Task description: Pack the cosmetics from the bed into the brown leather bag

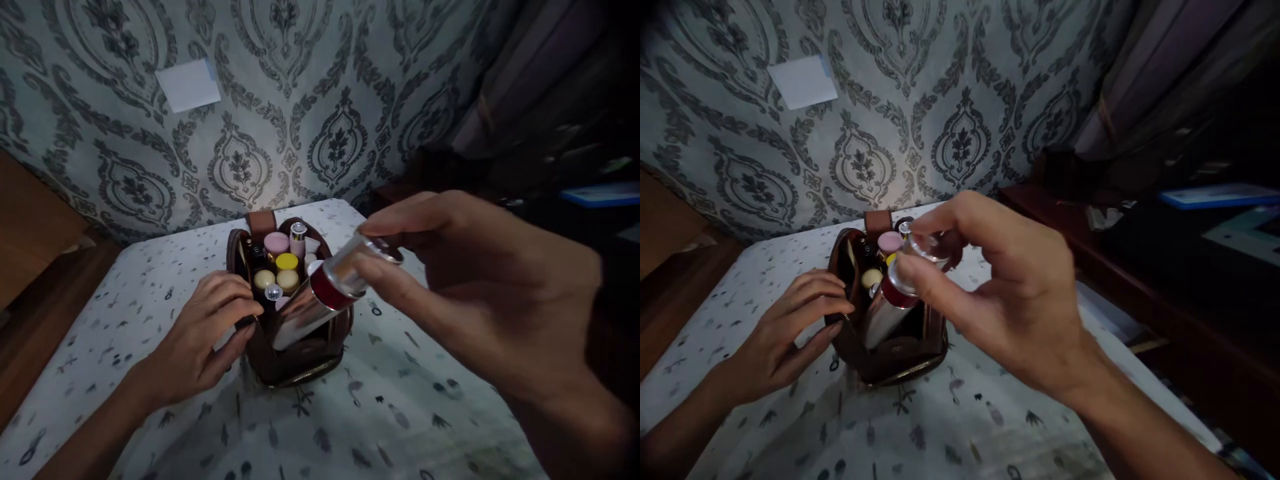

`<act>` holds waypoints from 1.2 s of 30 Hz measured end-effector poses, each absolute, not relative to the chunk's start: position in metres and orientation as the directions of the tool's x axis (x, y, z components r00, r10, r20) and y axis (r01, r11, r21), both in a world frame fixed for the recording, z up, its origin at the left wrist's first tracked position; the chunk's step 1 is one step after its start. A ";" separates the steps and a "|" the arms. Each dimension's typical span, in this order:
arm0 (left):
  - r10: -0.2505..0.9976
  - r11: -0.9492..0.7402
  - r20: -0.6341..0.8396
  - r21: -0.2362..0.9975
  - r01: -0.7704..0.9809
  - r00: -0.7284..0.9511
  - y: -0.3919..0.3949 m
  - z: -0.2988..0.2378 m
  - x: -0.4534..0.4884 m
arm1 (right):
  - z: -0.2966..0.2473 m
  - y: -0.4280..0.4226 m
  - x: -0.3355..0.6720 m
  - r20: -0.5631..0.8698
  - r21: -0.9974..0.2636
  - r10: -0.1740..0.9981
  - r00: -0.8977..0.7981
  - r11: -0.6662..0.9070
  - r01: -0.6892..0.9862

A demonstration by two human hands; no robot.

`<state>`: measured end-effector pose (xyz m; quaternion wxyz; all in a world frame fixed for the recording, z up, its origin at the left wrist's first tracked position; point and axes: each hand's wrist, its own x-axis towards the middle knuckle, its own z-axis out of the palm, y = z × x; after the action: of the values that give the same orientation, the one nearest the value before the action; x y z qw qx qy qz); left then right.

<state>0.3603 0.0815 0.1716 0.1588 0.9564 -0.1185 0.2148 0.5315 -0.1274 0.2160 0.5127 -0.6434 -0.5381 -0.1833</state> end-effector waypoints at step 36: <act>-0.075 -0.887 0.551 0.344 -0.308 0.831 0.085 0.176 0.362 | 0.196 -0.115 0.515 0.901 -0.297 0.316 0.298 -0.051 0.953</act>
<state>0.3616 0.0854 0.1762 0.2142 0.9326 -0.1027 0.2717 0.5153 -0.1145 0.1959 0.4822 -0.6453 -0.4917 -0.3305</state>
